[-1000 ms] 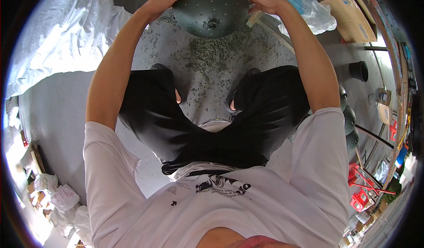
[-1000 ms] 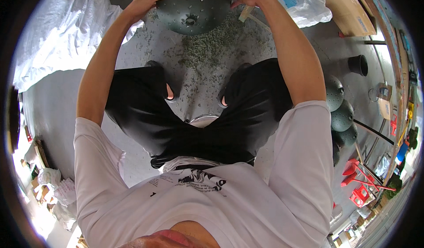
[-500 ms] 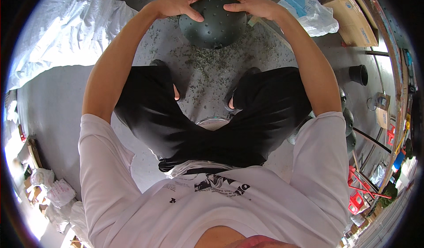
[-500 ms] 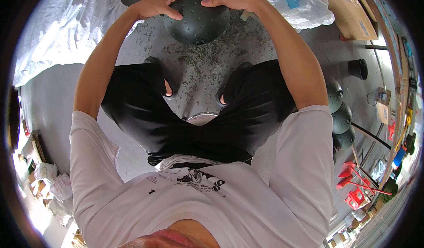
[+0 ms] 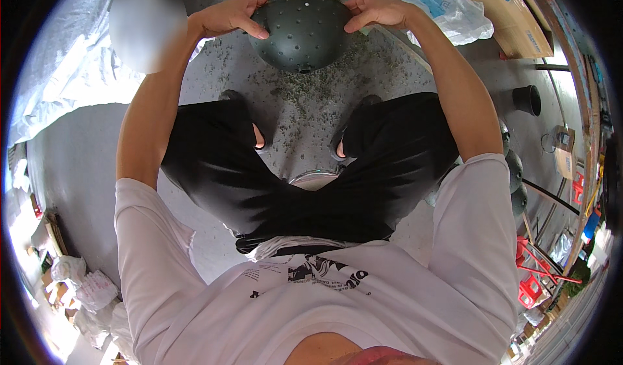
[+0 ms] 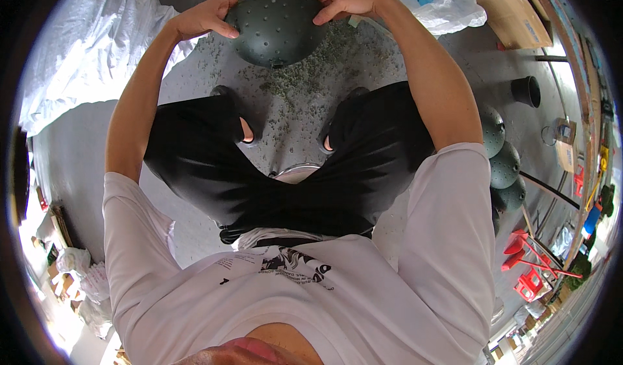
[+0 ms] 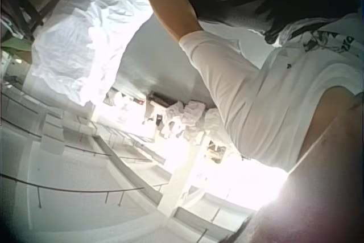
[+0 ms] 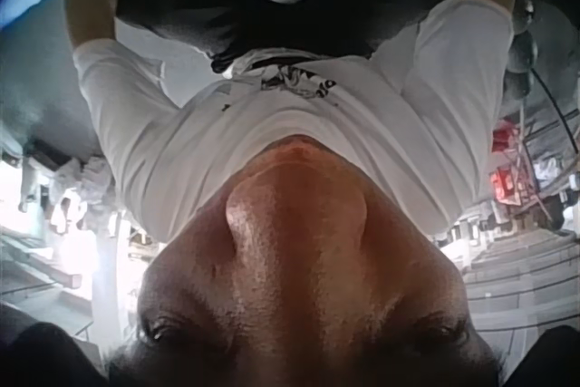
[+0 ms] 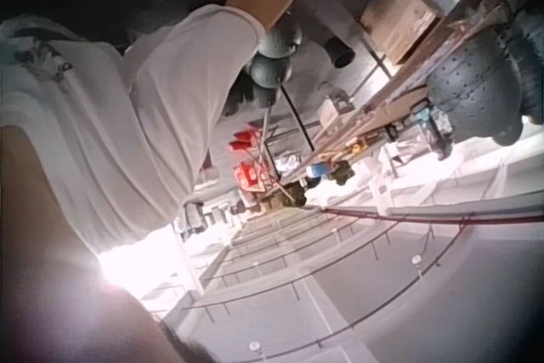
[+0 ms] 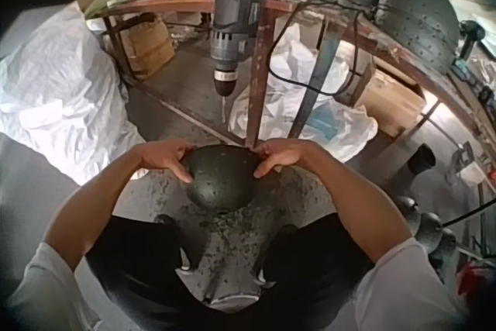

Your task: The recorder is manually removing small plastic debris or flash from a green dome-shaped molded part.

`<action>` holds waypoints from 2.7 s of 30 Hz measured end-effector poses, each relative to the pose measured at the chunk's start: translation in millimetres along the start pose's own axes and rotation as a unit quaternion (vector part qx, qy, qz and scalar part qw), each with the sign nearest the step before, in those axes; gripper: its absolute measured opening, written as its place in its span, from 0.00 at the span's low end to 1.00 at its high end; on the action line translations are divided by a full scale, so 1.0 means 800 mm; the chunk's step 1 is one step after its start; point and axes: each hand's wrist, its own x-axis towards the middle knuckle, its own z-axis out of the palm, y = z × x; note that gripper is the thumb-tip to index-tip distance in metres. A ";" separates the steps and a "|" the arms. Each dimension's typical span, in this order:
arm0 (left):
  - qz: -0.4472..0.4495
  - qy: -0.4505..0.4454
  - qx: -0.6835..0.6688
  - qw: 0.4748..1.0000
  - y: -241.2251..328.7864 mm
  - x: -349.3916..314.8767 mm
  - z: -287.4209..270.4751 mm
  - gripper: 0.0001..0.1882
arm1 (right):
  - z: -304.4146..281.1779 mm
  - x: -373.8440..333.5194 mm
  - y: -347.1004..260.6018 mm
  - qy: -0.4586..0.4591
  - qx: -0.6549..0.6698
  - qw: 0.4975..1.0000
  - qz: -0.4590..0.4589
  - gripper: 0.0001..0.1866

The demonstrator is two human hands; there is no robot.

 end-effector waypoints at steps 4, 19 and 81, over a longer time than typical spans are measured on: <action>0.012 0.062 0.057 0.996 -0.019 -0.003 -0.005 0.43 | -0.002 0.007 -0.007 0.003 0.045 0.998 -0.048 0.34; -0.036 0.031 0.122 0.991 -0.010 0.027 0.025 0.38 | 0.014 0.012 -0.046 0.010 -0.042 0.997 -0.068 0.26; -0.022 0.294 0.068 0.953 0.028 0.030 0.003 0.40 | -0.012 -0.007 -0.068 0.179 0.133 0.973 0.056 0.42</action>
